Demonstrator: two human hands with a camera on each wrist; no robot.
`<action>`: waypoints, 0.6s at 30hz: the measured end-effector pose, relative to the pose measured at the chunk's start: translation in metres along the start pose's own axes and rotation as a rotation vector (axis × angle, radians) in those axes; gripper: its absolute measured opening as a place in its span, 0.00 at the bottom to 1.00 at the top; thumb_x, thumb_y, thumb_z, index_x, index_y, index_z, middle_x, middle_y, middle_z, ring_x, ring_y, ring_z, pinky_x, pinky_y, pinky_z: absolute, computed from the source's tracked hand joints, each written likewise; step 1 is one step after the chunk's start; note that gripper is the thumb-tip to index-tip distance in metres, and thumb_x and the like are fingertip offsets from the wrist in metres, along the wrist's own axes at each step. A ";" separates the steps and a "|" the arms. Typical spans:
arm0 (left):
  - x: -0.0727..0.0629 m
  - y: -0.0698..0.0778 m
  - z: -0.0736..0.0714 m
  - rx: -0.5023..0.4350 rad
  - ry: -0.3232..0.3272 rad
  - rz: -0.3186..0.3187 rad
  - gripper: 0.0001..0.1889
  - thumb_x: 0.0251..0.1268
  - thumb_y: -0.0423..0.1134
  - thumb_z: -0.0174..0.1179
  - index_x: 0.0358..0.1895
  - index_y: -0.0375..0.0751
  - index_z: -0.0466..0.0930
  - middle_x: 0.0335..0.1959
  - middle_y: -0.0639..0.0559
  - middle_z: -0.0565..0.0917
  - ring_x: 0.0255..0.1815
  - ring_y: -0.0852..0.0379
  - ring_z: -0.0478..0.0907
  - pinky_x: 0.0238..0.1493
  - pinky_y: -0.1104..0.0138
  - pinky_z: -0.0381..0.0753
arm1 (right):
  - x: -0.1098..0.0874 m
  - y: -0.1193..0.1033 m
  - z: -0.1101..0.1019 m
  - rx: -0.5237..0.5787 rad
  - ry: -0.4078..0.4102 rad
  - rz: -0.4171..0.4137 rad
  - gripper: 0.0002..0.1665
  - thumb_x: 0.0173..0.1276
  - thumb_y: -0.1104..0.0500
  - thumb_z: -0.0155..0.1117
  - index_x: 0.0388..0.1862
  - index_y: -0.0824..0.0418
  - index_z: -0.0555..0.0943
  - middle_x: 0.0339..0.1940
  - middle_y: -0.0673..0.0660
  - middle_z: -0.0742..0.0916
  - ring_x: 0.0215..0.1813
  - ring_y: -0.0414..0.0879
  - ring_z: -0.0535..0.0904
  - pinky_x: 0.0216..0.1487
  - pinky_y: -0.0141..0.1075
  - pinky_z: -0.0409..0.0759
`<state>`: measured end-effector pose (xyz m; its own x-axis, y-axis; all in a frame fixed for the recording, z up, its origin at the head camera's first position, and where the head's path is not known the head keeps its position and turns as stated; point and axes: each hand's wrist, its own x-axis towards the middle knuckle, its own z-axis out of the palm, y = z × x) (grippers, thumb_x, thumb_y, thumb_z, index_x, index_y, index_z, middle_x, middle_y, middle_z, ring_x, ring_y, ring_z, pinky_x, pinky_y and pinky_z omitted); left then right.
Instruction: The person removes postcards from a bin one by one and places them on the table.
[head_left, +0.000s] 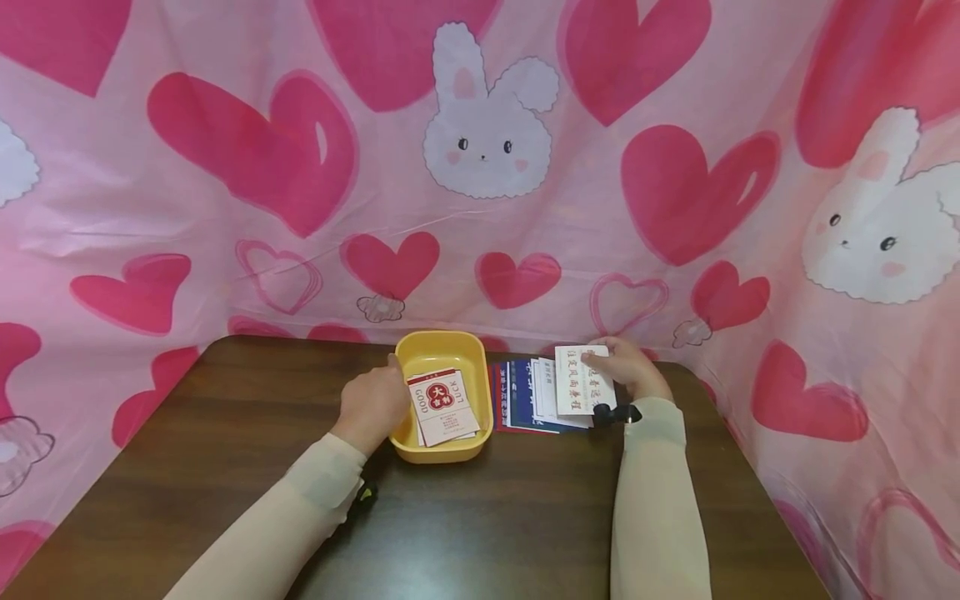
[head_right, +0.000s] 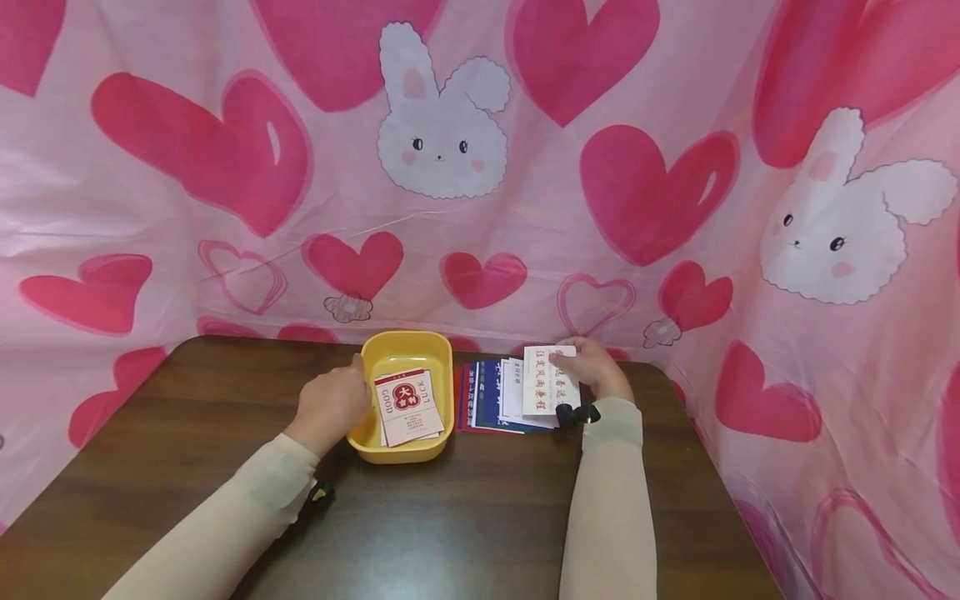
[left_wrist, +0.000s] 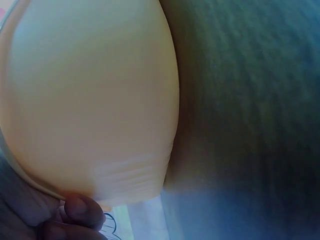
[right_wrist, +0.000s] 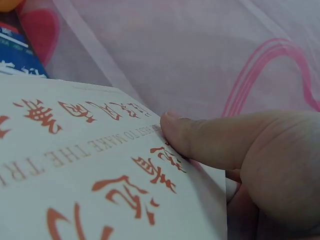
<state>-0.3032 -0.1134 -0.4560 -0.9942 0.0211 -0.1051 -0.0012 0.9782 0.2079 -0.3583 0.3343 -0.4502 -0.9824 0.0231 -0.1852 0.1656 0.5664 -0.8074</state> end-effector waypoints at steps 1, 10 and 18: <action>0.000 0.000 0.000 0.002 0.001 0.002 0.39 0.86 0.47 0.56 0.89 0.28 0.60 0.47 0.37 0.91 0.36 0.42 0.84 0.39 0.49 0.93 | 0.002 0.002 0.001 -0.003 -0.003 0.004 0.28 0.83 0.52 0.72 0.72 0.66 0.81 0.47 0.56 0.90 0.43 0.45 0.87 0.45 0.35 0.88; 0.000 0.000 0.002 0.015 0.019 0.005 0.39 0.85 0.47 0.57 0.89 0.28 0.61 0.48 0.36 0.91 0.37 0.41 0.85 0.41 0.47 0.94 | 0.006 0.008 0.012 -0.014 -0.031 0.031 0.28 0.82 0.50 0.73 0.72 0.63 0.83 0.54 0.59 0.90 0.53 0.51 0.84 0.53 0.40 0.83; -0.001 -0.001 0.001 0.013 0.023 0.009 0.38 0.86 0.47 0.56 0.88 0.28 0.61 0.51 0.35 0.91 0.38 0.40 0.85 0.43 0.46 0.94 | 0.011 0.009 0.020 -0.061 -0.038 0.095 0.29 0.79 0.47 0.77 0.71 0.60 0.84 0.55 0.60 0.91 0.55 0.54 0.86 0.55 0.43 0.86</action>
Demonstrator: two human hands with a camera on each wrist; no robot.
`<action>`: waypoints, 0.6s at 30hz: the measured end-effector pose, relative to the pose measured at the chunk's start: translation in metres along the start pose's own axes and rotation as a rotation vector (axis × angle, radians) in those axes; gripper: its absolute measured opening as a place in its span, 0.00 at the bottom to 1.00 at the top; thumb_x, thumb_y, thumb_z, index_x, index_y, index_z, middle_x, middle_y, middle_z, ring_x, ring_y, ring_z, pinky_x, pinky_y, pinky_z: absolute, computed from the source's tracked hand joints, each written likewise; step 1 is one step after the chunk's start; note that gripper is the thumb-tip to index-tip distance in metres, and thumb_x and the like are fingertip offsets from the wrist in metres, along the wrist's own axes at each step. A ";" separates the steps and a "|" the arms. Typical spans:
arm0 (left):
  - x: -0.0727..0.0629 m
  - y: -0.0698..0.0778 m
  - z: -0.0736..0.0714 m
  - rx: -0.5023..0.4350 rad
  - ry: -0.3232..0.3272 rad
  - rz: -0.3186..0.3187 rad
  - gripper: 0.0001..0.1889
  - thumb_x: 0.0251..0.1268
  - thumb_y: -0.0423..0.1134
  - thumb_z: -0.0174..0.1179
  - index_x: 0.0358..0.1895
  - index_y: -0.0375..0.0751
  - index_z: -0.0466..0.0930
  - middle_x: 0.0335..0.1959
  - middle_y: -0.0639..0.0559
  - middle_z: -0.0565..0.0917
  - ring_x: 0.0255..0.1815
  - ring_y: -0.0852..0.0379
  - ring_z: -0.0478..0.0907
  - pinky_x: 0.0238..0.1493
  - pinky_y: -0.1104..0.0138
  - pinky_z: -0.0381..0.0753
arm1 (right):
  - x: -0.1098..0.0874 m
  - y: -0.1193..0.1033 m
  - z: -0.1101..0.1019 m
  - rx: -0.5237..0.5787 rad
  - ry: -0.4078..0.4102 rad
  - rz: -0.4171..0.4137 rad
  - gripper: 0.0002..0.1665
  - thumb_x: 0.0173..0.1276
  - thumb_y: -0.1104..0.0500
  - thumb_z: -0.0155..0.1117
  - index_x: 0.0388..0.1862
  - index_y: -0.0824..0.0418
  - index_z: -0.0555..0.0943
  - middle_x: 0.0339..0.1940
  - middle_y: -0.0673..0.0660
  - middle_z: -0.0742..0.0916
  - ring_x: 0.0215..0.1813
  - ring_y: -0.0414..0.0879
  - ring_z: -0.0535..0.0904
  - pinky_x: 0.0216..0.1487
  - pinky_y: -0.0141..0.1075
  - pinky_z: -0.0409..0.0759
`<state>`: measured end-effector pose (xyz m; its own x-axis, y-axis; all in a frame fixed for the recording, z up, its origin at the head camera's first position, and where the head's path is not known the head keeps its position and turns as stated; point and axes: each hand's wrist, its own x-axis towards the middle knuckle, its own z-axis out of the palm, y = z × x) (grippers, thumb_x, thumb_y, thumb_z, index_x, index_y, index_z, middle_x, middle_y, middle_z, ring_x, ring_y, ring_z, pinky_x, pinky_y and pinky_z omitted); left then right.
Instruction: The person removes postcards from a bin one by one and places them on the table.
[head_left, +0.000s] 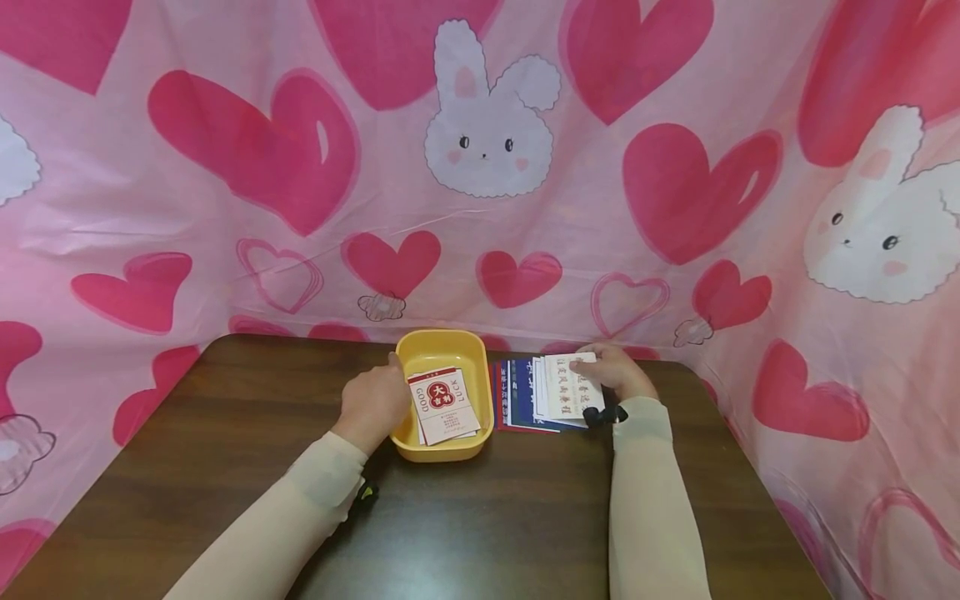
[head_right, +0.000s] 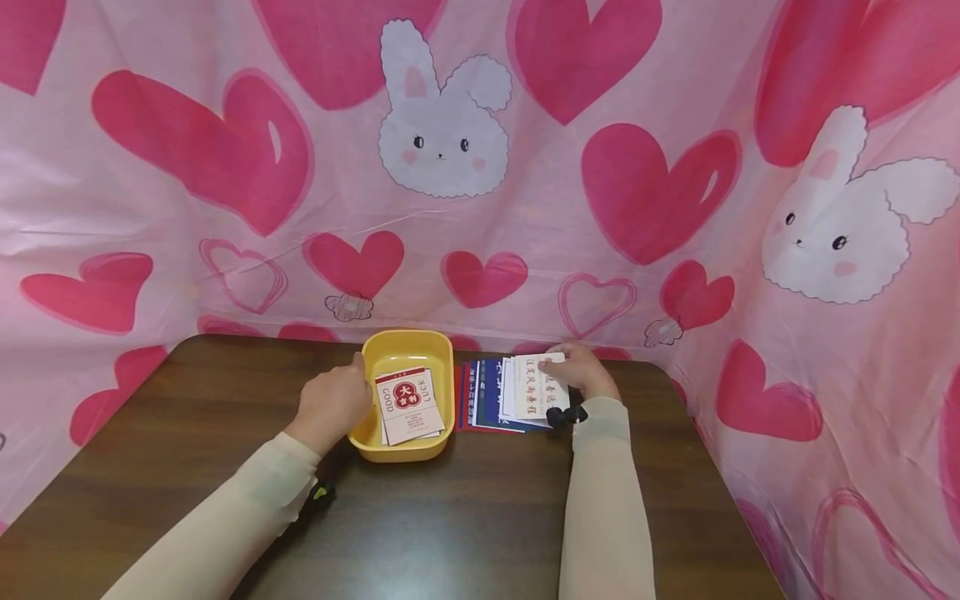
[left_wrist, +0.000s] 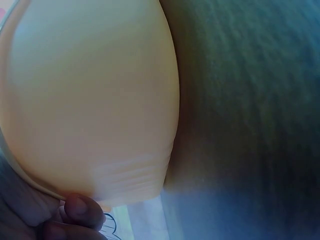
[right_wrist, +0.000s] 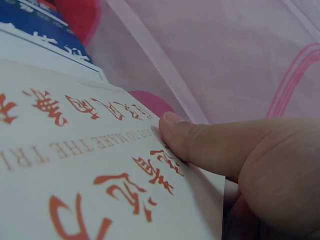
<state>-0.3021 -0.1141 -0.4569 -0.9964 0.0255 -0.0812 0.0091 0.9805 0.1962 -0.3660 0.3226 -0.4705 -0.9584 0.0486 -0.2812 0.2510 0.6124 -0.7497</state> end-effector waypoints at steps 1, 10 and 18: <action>0.000 0.000 0.000 0.000 0.000 -0.001 0.39 0.86 0.47 0.56 0.88 0.28 0.61 0.51 0.35 0.91 0.38 0.41 0.85 0.43 0.46 0.94 | 0.002 0.000 0.000 -0.035 0.007 0.002 0.30 0.79 0.46 0.77 0.71 0.60 0.84 0.56 0.61 0.91 0.56 0.55 0.85 0.58 0.46 0.86; 0.000 0.002 -0.001 0.004 -0.003 -0.011 0.39 0.86 0.48 0.56 0.89 0.29 0.61 0.49 0.36 0.91 0.37 0.41 0.85 0.41 0.47 0.93 | 0.005 -0.003 0.006 -0.218 0.075 0.067 0.32 0.75 0.43 0.80 0.69 0.60 0.86 0.62 0.66 0.89 0.63 0.63 0.82 0.74 0.66 0.82; -0.001 0.001 -0.002 0.001 -0.009 -0.010 0.38 0.86 0.47 0.55 0.89 0.28 0.61 0.51 0.35 0.91 0.38 0.41 0.85 0.43 0.46 0.93 | 0.004 -0.009 0.014 -0.273 0.108 0.064 0.28 0.75 0.46 0.81 0.64 0.63 0.88 0.58 0.65 0.91 0.59 0.62 0.83 0.72 0.64 0.84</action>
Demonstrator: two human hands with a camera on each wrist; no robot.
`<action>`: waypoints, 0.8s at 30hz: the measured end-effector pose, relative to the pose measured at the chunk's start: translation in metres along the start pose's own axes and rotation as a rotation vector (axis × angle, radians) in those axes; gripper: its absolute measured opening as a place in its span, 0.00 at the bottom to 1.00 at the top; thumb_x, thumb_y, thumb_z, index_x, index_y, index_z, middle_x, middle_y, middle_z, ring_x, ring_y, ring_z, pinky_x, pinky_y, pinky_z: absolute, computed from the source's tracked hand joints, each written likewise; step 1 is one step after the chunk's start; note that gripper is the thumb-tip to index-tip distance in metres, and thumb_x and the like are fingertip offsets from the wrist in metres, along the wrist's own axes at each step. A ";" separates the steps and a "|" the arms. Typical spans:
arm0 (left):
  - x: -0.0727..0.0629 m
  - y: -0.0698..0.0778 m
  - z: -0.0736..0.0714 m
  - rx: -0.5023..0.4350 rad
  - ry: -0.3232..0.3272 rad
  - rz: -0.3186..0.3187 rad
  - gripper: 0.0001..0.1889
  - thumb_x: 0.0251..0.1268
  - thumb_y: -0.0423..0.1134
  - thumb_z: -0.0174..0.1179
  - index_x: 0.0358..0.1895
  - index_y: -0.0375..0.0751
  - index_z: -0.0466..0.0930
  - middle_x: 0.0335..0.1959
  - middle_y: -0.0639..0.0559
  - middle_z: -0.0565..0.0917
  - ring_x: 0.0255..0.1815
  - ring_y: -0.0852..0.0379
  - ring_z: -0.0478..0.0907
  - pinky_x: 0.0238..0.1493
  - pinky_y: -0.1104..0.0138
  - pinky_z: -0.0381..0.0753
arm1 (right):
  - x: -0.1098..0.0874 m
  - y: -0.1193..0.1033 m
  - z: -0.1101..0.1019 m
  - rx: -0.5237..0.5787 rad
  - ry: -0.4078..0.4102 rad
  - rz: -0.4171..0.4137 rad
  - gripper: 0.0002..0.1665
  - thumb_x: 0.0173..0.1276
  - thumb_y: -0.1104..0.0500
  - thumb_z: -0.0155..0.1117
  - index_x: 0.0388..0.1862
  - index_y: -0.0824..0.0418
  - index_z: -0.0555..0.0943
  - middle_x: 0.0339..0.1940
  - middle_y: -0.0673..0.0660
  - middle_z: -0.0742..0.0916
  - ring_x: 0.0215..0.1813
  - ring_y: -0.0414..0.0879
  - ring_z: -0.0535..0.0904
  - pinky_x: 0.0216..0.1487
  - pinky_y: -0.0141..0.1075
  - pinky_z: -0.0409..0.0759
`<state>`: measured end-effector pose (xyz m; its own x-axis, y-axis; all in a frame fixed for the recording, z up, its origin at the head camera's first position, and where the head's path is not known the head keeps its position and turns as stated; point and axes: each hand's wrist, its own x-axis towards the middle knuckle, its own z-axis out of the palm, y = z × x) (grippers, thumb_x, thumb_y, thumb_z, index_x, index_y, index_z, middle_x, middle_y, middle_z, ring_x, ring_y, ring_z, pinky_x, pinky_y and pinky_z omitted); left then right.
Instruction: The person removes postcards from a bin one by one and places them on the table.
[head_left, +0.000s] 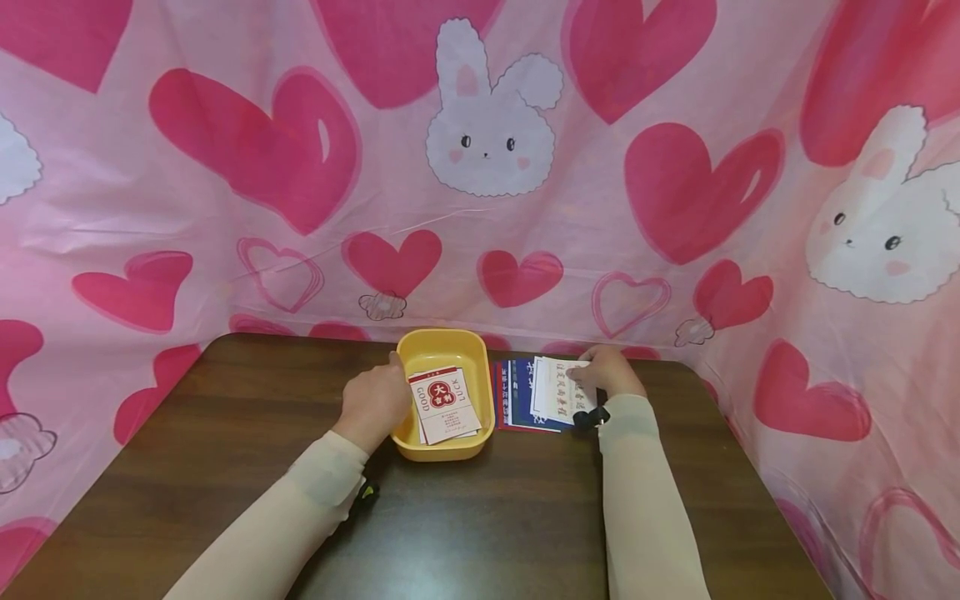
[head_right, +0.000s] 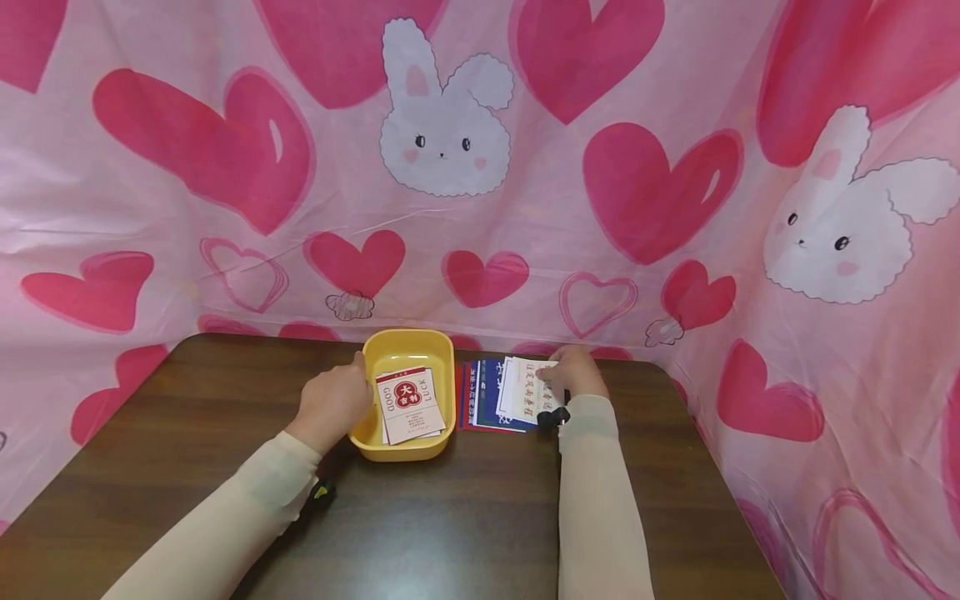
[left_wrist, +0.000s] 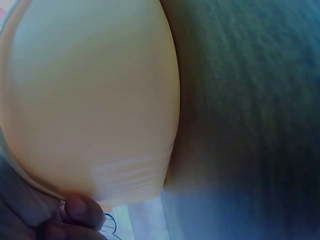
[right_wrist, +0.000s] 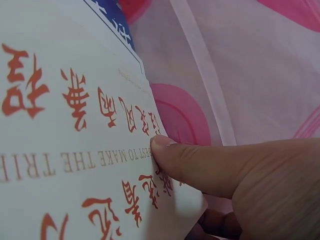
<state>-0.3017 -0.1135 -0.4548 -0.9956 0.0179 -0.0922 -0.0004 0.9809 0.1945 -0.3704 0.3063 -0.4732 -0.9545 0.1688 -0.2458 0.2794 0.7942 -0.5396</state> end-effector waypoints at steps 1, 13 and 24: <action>0.000 0.000 0.000 -0.001 -0.001 0.000 0.38 0.86 0.47 0.55 0.89 0.28 0.61 0.51 0.35 0.91 0.38 0.41 0.84 0.42 0.47 0.93 | 0.000 -0.001 0.000 -0.005 0.000 0.004 0.29 0.75 0.46 0.81 0.64 0.63 0.88 0.58 0.65 0.91 0.58 0.62 0.83 0.72 0.65 0.84; 0.000 0.000 -0.001 0.004 0.005 0.010 0.39 0.86 0.48 0.56 0.89 0.27 0.61 0.51 0.35 0.91 0.37 0.42 0.85 0.43 0.47 0.94 | -0.006 -0.010 0.003 -0.021 0.015 -0.016 0.29 0.74 0.48 0.83 0.65 0.63 0.88 0.62 0.67 0.90 0.61 0.64 0.83 0.75 0.66 0.82; -0.002 0.001 -0.002 -0.008 -0.005 0.000 0.39 0.86 0.48 0.57 0.89 0.28 0.61 0.52 0.35 0.91 0.38 0.41 0.85 0.42 0.46 0.94 | -0.005 -0.008 0.004 -0.044 0.027 -0.075 0.26 0.74 0.50 0.83 0.61 0.66 0.89 0.62 0.68 0.90 0.61 0.64 0.84 0.75 0.65 0.82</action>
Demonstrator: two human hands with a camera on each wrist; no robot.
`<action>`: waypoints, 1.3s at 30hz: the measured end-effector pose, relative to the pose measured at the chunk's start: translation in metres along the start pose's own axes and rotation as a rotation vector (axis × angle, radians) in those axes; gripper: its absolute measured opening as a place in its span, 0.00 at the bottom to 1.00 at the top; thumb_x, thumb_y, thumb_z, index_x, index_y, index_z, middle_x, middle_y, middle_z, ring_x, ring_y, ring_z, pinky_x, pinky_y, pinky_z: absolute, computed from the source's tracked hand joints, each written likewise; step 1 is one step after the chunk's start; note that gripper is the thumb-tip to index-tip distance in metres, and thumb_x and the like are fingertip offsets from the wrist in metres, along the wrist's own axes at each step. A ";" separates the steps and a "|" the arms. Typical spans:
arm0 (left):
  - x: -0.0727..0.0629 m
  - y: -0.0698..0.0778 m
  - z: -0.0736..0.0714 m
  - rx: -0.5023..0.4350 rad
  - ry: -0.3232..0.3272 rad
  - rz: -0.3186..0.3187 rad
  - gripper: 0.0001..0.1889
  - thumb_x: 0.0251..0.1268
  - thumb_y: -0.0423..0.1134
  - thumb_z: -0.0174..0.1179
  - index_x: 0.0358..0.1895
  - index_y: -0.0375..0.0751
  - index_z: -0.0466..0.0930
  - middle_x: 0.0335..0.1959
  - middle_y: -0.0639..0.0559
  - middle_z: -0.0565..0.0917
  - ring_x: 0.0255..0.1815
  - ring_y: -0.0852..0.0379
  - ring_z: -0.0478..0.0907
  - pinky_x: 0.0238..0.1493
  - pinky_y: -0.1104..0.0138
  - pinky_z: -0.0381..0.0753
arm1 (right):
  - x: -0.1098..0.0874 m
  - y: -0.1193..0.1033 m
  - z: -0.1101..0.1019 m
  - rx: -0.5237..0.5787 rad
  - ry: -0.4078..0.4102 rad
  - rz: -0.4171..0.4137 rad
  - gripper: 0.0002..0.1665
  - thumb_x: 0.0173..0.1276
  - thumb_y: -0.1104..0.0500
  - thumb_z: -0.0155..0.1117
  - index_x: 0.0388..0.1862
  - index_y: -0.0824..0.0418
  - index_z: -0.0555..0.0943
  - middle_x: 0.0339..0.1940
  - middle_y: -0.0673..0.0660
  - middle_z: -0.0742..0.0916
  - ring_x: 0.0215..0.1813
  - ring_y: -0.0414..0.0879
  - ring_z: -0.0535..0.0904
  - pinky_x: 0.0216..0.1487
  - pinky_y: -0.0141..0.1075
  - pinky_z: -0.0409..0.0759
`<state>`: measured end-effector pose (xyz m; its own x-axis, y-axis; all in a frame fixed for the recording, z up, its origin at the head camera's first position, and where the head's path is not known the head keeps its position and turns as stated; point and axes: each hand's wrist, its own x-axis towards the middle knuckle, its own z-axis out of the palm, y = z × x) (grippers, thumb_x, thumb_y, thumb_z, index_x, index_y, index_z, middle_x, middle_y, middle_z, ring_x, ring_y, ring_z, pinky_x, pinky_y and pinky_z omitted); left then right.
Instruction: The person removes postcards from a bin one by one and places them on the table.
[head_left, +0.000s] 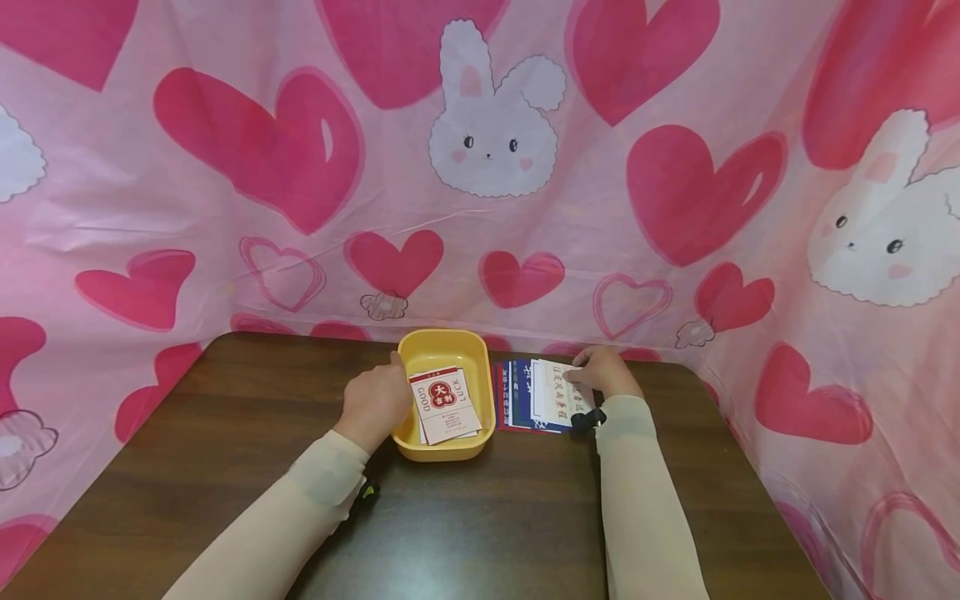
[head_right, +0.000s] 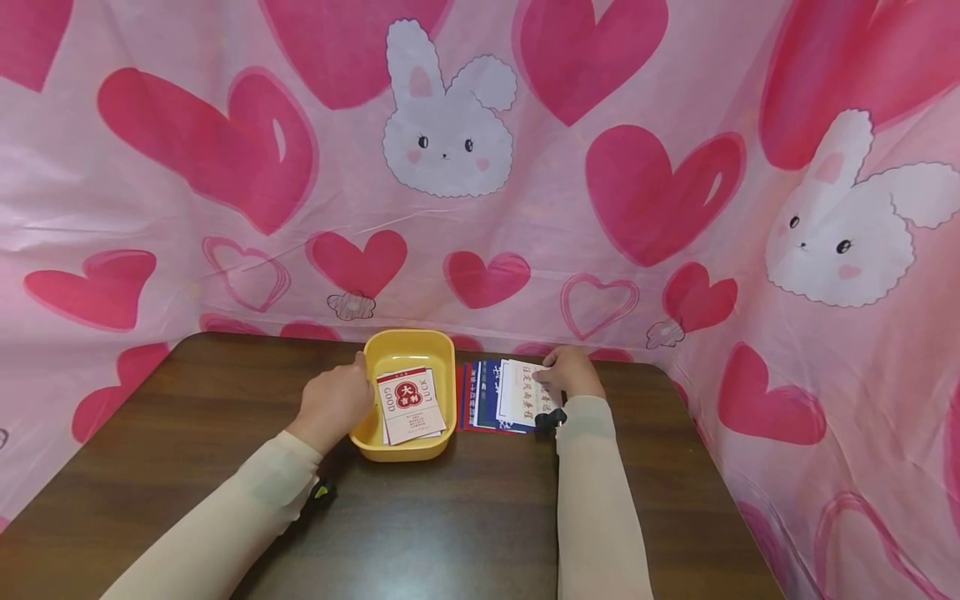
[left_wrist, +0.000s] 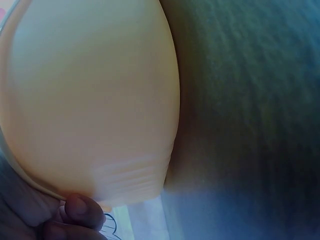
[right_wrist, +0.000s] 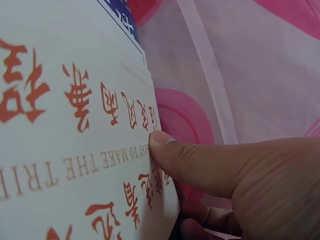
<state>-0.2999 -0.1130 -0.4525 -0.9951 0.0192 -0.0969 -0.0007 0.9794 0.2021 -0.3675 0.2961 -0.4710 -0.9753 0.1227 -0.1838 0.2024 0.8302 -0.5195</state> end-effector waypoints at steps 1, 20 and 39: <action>0.000 0.000 0.000 0.000 0.000 -0.001 0.39 0.86 0.48 0.57 0.89 0.28 0.61 0.52 0.35 0.91 0.38 0.41 0.85 0.42 0.46 0.94 | 0.000 0.000 -0.001 -0.004 -0.001 -0.008 0.26 0.74 0.50 0.82 0.61 0.66 0.89 0.62 0.68 0.90 0.62 0.64 0.84 0.75 0.65 0.82; 0.002 -0.001 0.006 -0.006 0.013 0.009 0.40 0.85 0.49 0.58 0.88 0.28 0.62 0.51 0.36 0.91 0.38 0.41 0.85 0.42 0.47 0.94 | -0.034 -0.086 -0.013 0.078 -0.021 -0.291 0.21 0.81 0.44 0.73 0.60 0.57 0.91 0.58 0.63 0.93 0.57 0.59 0.89 0.63 0.55 0.91; 0.000 -0.002 0.004 -0.015 0.047 0.026 0.36 0.85 0.45 0.55 0.87 0.27 0.64 0.53 0.34 0.93 0.41 0.39 0.89 0.42 0.43 0.94 | -0.047 -0.216 0.070 -0.071 -0.200 -0.437 0.15 0.76 0.48 0.79 0.48 0.56 0.88 0.36 0.53 0.89 0.37 0.48 0.83 0.39 0.38 0.84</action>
<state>-0.2995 -0.1143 -0.4567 -0.9984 0.0350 -0.0454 0.0243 0.9756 0.2182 -0.3594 0.0732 -0.4083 -0.9298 -0.3473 -0.1218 -0.2360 0.8166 -0.5267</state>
